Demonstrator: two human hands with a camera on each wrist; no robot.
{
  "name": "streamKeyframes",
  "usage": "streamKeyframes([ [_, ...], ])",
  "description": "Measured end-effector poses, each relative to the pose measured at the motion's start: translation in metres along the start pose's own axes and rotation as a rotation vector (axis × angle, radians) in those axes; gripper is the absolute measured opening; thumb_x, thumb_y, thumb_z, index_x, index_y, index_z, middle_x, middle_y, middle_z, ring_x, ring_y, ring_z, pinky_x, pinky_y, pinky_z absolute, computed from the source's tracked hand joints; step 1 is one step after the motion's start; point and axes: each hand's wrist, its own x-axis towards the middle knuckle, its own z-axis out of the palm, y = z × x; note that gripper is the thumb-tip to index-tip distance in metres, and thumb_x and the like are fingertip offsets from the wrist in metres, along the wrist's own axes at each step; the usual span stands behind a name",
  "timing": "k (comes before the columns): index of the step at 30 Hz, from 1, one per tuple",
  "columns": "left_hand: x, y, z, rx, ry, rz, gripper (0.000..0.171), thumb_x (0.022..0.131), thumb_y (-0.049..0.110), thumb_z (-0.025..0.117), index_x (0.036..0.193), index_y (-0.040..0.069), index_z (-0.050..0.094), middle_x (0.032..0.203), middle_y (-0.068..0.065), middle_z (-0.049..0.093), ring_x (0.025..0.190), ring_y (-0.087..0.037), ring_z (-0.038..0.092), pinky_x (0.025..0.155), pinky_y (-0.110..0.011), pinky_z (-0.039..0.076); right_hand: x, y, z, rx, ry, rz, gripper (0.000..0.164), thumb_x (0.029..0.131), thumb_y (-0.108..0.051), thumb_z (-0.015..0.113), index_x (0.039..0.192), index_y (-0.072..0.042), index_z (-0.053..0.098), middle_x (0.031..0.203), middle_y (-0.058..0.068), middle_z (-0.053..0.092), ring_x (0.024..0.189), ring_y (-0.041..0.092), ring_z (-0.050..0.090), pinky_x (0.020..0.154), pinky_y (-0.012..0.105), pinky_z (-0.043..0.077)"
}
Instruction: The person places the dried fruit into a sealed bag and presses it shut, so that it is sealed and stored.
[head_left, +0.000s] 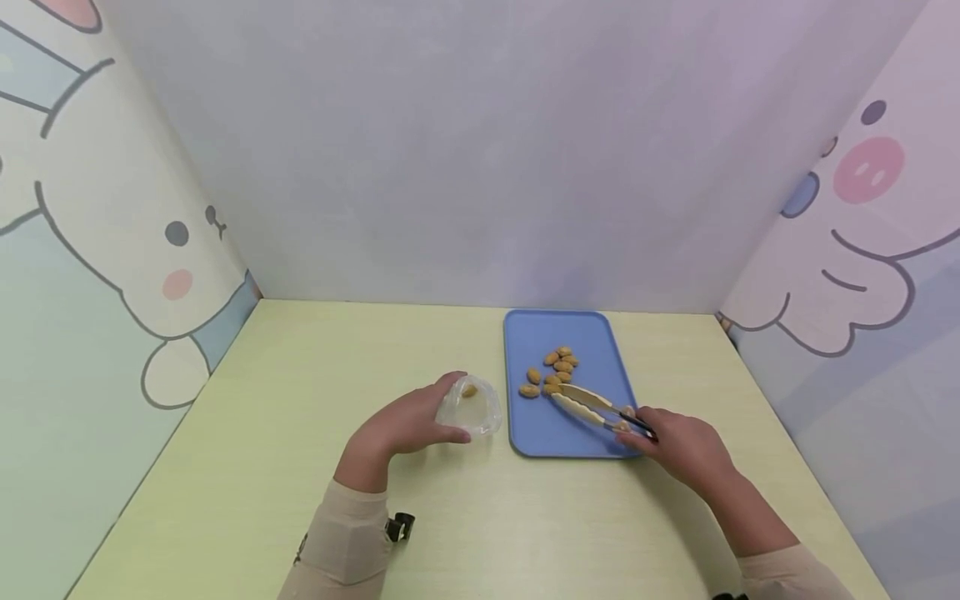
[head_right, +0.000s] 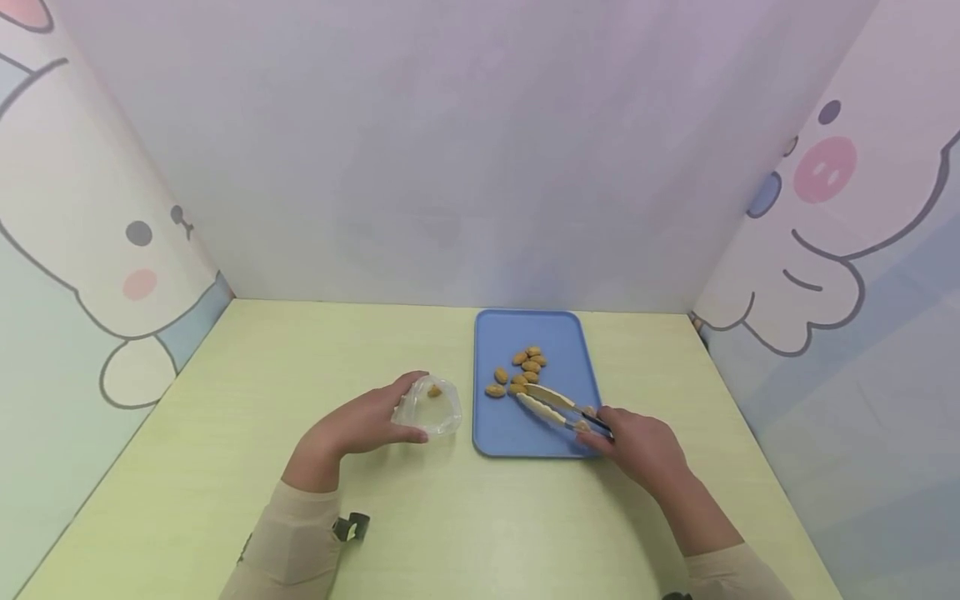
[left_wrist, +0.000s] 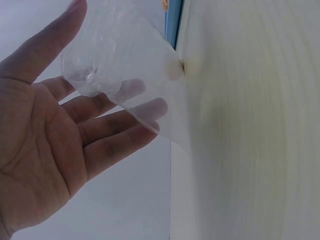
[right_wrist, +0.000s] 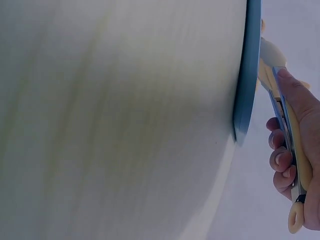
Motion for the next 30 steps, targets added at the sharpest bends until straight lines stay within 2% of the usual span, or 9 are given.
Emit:
streamKeyframes([
  [17, -0.001, 0.002, -0.001, 0.006, 0.004, -0.003, 0.091, 0.077, 0.051, 0.079, 0.15, 0.032, 0.029, 0.124, 0.005, 0.059, 0.101, -0.015, 0.056, 0.09, -0.041, 0.047, -0.003, -0.002, -0.009, -0.001, 0.091, -0.051, 0.037, 0.081, -0.053, 0.074, 0.079, -0.025, 0.05, 0.061, -0.012, 0.036, 0.049, 0.007, 0.032, 0.046, 0.028, 0.025],
  [30, 0.0, 0.001, 0.0, -0.007, 0.0, -0.001, 0.09, 0.077, 0.049, 0.08, 0.15, 0.033, 0.03, 0.128, -0.001, 0.059, 0.102, -0.016, 0.056, 0.091, -0.042, 0.046, -0.004, -0.008, -0.014, -0.005, 0.143, -0.085, 0.034, 0.079, -0.049, 0.077, 0.083, -0.025, 0.054, 0.062, -0.015, 0.036, 0.049, 0.004, 0.031, 0.045, 0.026, 0.025],
])
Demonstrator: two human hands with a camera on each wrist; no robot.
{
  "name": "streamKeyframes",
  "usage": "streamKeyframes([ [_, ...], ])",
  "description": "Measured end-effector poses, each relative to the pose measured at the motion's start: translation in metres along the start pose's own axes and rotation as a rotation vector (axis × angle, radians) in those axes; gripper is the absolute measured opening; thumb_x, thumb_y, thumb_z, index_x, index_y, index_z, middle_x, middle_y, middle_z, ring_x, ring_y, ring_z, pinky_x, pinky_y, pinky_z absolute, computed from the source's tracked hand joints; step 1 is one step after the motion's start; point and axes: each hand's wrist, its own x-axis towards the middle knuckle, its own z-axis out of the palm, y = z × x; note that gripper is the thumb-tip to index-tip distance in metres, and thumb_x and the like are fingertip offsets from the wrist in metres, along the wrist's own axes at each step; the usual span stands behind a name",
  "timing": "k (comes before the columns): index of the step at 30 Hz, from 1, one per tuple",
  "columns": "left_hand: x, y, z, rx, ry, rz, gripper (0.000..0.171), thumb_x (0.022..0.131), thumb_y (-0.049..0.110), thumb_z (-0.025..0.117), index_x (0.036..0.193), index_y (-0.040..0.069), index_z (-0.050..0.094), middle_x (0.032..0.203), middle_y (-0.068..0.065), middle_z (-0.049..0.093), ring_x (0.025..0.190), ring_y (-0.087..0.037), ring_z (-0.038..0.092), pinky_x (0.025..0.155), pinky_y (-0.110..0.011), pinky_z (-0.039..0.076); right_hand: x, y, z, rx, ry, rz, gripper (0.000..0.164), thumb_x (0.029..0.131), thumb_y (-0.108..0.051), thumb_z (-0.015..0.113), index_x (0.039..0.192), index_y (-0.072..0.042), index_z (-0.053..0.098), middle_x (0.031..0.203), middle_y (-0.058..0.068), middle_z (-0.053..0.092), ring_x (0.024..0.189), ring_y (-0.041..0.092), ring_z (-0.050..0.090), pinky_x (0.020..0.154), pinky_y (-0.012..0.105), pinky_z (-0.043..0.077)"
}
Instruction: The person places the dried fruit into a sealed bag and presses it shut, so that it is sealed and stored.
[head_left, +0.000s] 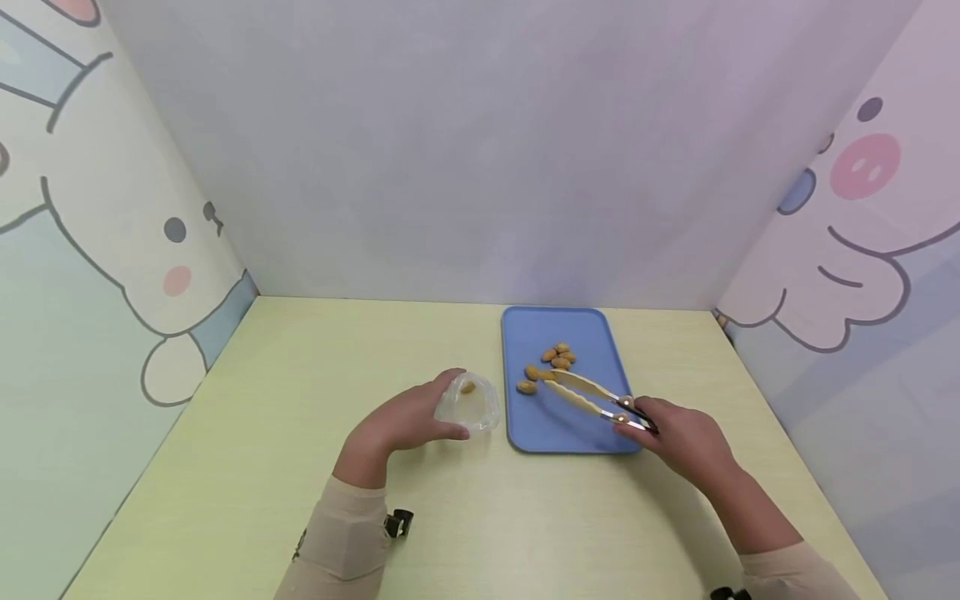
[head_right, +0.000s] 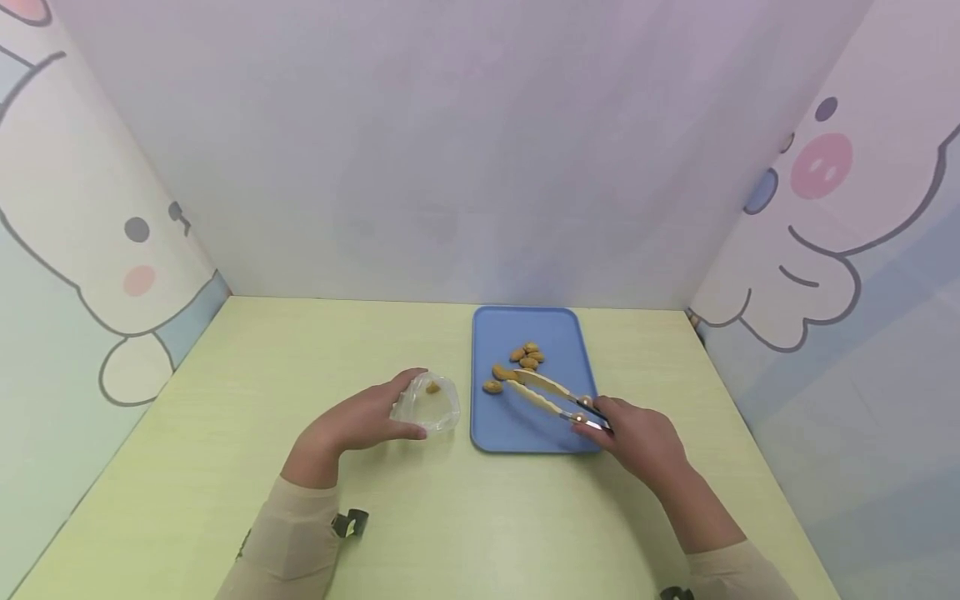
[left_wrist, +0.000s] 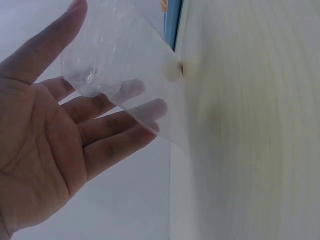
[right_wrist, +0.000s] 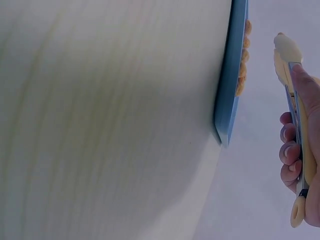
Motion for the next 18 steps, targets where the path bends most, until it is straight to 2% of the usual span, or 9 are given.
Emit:
streamKeyframes([
  [6, 0.001, 0.0, 0.0, -0.003, -0.001, -0.002, 0.09, 0.077, 0.05, 0.08, 0.15, 0.032, 0.03, 0.124, 0.003, 0.059, 0.102, -0.015, 0.056, 0.09, -0.043, 0.047, 0.001, -0.002, -0.002, -0.007, 0.046, -0.032, 0.035, 0.076, -0.047, 0.08, 0.084, -0.023, 0.056, 0.062, -0.016, 0.034, 0.048, 0.002, 0.028, 0.045, 0.025, 0.024],
  [18, 0.001, 0.001, 0.0, -0.004, 0.0, 0.005, 0.089, 0.078, 0.049, 0.08, 0.15, 0.033, 0.03, 0.127, 0.001, 0.059, 0.103, -0.016, 0.056, 0.091, -0.043, 0.046, 0.003, -0.008, -0.013, -0.011, 0.102, -0.07, 0.036, 0.075, -0.049, 0.08, 0.088, -0.024, 0.059, 0.061, -0.019, 0.031, 0.048, -0.001, 0.023, 0.044, 0.022, 0.022],
])
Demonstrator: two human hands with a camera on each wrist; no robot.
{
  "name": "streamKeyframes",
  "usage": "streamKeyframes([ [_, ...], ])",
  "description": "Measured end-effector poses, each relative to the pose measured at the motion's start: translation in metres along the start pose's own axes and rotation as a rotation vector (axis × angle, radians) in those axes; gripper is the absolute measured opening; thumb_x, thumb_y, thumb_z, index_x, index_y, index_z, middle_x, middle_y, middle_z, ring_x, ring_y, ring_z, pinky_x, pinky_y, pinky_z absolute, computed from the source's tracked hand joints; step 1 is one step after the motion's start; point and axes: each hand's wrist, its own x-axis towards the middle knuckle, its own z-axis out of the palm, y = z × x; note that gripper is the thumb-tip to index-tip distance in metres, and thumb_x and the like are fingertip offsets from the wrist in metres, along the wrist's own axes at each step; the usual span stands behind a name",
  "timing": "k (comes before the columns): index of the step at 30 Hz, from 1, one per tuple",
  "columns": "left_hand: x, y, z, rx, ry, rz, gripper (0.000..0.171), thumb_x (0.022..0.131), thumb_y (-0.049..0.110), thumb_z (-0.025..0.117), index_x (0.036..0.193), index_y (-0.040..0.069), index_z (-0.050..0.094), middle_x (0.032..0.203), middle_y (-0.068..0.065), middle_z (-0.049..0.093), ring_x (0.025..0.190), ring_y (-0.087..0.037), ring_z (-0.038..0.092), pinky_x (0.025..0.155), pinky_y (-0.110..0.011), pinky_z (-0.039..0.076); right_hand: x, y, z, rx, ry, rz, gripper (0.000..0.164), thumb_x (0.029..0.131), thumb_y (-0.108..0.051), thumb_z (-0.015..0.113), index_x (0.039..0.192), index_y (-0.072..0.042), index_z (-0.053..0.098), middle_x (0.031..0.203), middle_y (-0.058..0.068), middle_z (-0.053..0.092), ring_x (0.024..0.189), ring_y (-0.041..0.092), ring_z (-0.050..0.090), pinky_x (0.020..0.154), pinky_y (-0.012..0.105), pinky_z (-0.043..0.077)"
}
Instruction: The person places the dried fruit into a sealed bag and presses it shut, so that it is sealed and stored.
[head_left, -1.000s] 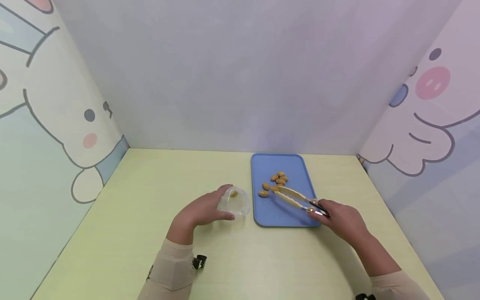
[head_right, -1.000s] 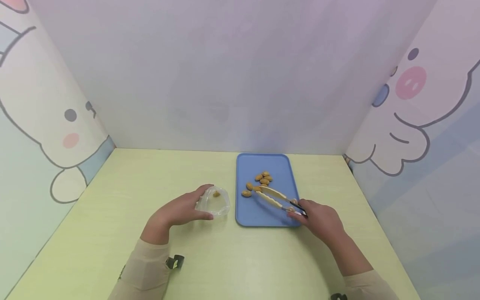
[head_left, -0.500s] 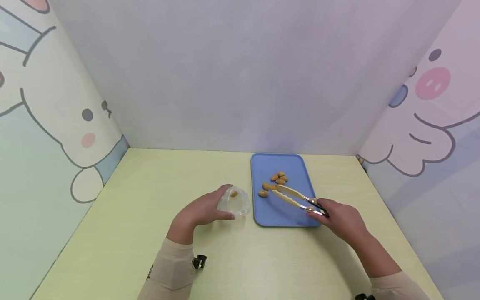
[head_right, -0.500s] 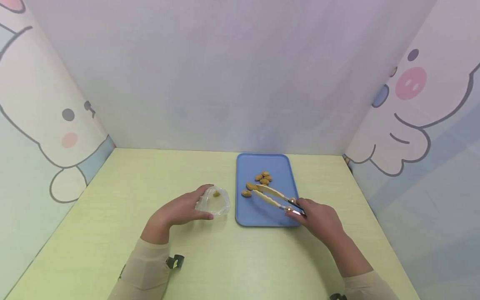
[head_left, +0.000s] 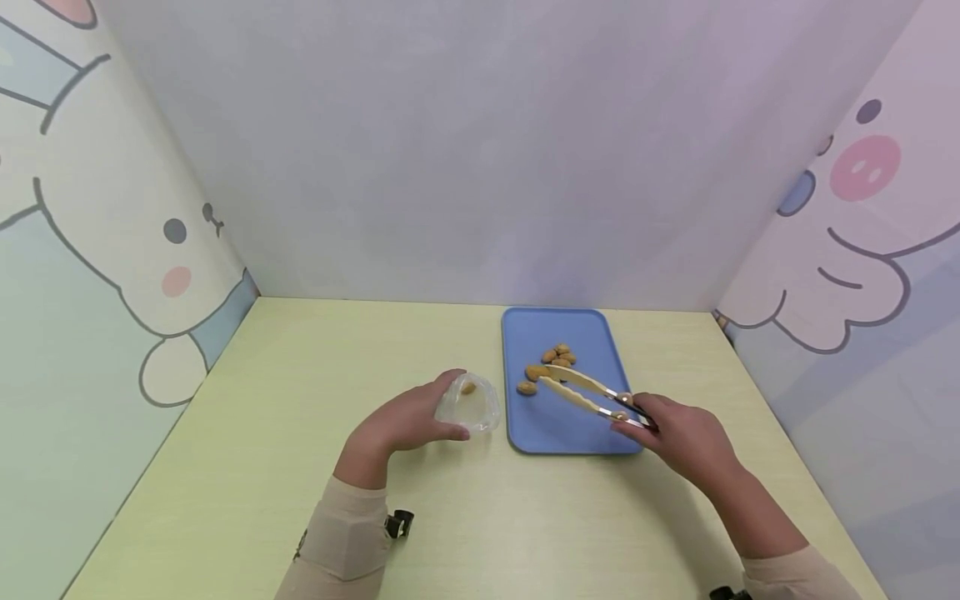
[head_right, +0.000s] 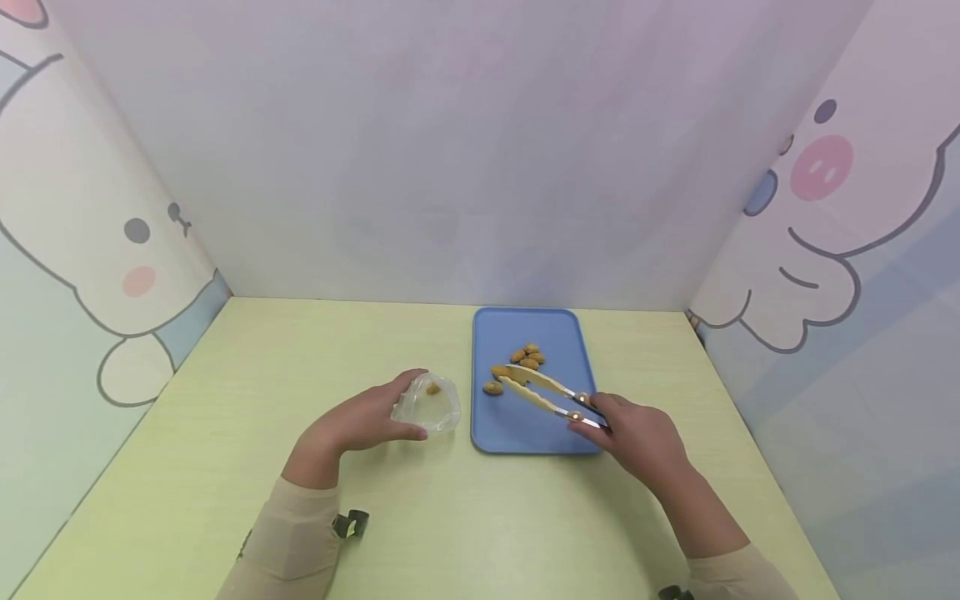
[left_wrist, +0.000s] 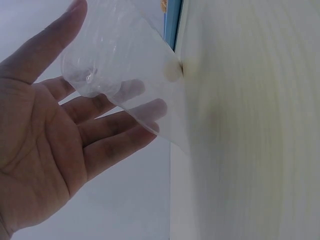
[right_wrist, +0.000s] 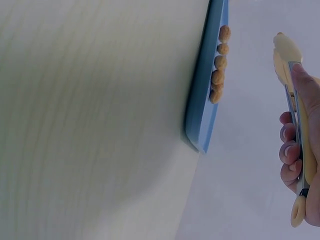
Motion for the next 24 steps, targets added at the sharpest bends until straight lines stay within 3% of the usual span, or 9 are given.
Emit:
streamKeyframes([
  [10, 0.0, 0.001, -0.001, -0.002, -0.008, 0.0, 0.089, 0.079, 0.048, 0.079, 0.15, 0.032, 0.029, 0.128, 0.0, 0.059, 0.103, -0.017, 0.055, 0.09, -0.043, 0.046, 0.002, -0.009, -0.008, 0.0, 0.048, -0.041, 0.037, 0.075, -0.054, 0.077, 0.089, -0.026, 0.058, 0.062, -0.02, 0.03, 0.048, -0.003, 0.021, 0.043, 0.02, 0.021],
  [24, 0.0, 0.002, -0.001, -0.005, -0.012, -0.006, 0.088, 0.079, 0.048, 0.079, 0.149, 0.032, 0.03, 0.127, -0.003, 0.059, 0.101, -0.017, 0.056, 0.09, -0.043, 0.047, 0.007, -0.021, -0.016, 0.007, 0.122, -0.142, 0.042, 0.08, -0.063, 0.068, 0.091, -0.023, 0.061, 0.068, -0.019, 0.043, 0.048, -0.004, 0.026, 0.043, 0.018, 0.023],
])
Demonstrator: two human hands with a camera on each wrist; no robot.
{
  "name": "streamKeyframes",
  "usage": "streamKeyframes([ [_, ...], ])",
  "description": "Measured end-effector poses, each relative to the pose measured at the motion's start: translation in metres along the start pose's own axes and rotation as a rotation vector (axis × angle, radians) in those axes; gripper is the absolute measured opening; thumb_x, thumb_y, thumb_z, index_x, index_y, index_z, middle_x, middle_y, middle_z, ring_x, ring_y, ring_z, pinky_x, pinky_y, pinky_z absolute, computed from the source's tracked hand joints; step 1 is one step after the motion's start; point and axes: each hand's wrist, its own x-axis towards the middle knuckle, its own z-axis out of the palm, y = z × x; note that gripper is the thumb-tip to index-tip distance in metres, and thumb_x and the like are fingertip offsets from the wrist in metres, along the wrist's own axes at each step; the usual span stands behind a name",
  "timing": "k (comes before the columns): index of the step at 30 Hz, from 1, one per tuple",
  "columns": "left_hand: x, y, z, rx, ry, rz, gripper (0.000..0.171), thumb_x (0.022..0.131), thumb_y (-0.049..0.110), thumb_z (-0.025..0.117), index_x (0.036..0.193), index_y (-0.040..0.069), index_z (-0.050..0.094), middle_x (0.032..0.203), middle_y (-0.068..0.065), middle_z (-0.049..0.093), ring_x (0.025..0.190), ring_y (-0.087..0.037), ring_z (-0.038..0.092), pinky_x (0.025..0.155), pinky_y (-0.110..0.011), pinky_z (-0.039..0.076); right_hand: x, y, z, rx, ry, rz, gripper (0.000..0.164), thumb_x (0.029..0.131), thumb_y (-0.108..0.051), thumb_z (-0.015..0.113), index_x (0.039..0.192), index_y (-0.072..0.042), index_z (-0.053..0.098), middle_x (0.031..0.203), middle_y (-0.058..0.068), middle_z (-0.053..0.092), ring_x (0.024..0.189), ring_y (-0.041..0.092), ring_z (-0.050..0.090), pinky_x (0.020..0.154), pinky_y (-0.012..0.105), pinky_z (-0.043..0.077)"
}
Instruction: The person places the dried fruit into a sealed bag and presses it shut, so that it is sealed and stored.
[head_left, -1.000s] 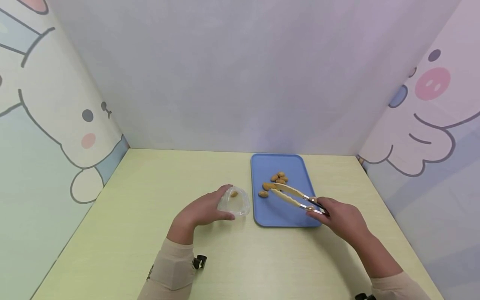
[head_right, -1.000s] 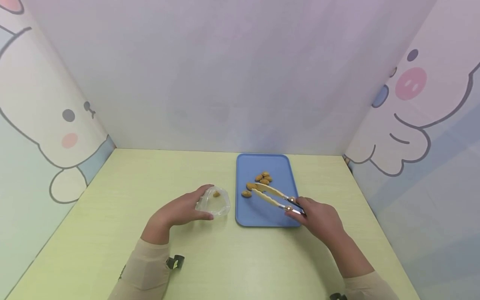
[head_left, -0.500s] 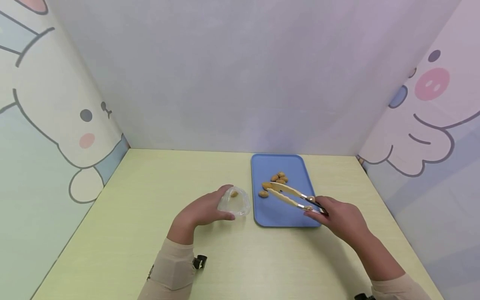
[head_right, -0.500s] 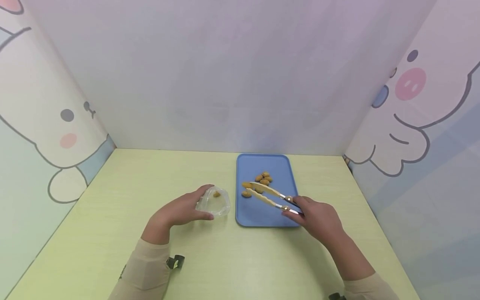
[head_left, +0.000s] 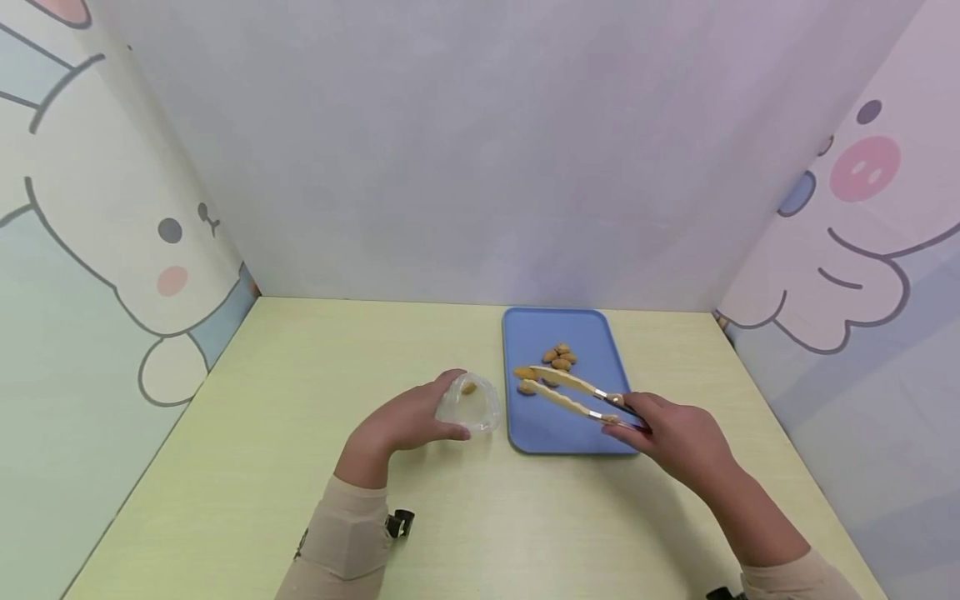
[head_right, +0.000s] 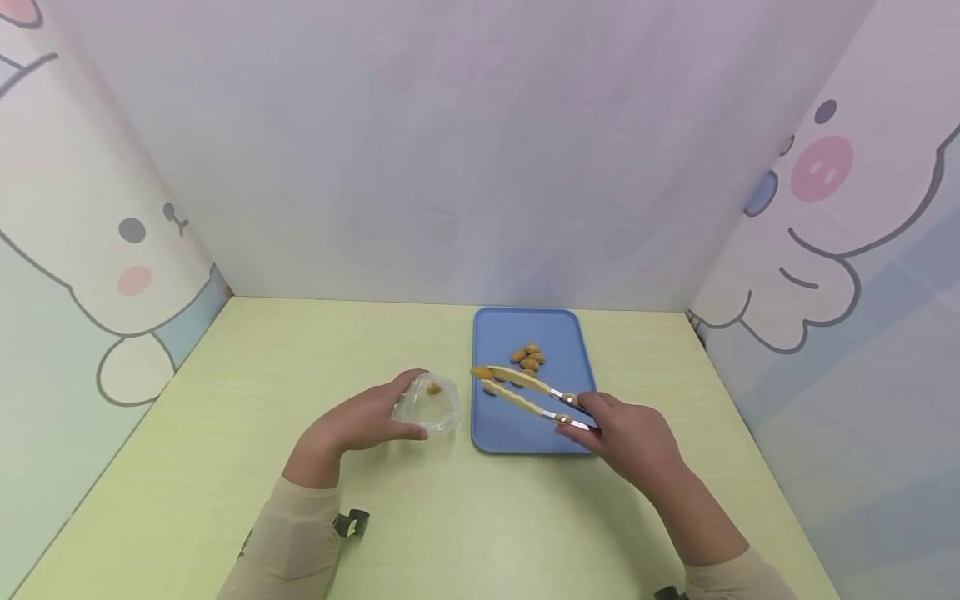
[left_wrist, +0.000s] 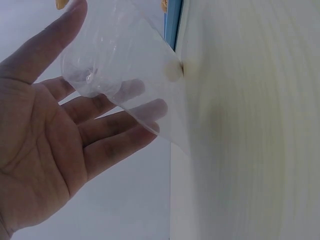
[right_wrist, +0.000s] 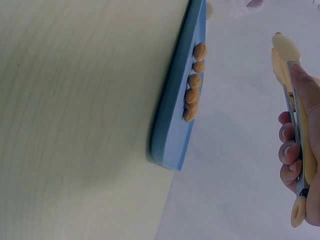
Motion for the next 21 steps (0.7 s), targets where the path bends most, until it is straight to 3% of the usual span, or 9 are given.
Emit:
streamKeyframes([
  [9, -0.001, 0.0, 0.0, 0.007, 0.009, -0.006, 0.089, 0.078, 0.049, 0.079, 0.15, 0.032, 0.03, 0.125, 0.002, 0.059, 0.101, -0.016, 0.056, 0.09, -0.043, 0.047, 0.004, -0.006, -0.001, 0.006, 0.05, -0.054, 0.046, 0.084, -0.068, 0.059, 0.089, -0.022, 0.061, 0.069, -0.019, 0.046, 0.048, -0.006, 0.025, 0.042, 0.017, 0.022],
  [21, -0.001, 0.0, 0.0, 0.0, 0.01, -0.012, 0.089, 0.078, 0.047, 0.08, 0.15, 0.032, 0.03, 0.126, 0.0, 0.059, 0.101, -0.017, 0.056, 0.089, -0.044, 0.047, 0.009, -0.017, -0.001, 0.019, 0.022, -0.069, 0.048, 0.085, -0.069, 0.057, 0.09, -0.022, 0.06, 0.069, -0.019, 0.047, 0.048, -0.006, 0.025, 0.043, 0.016, 0.021],
])
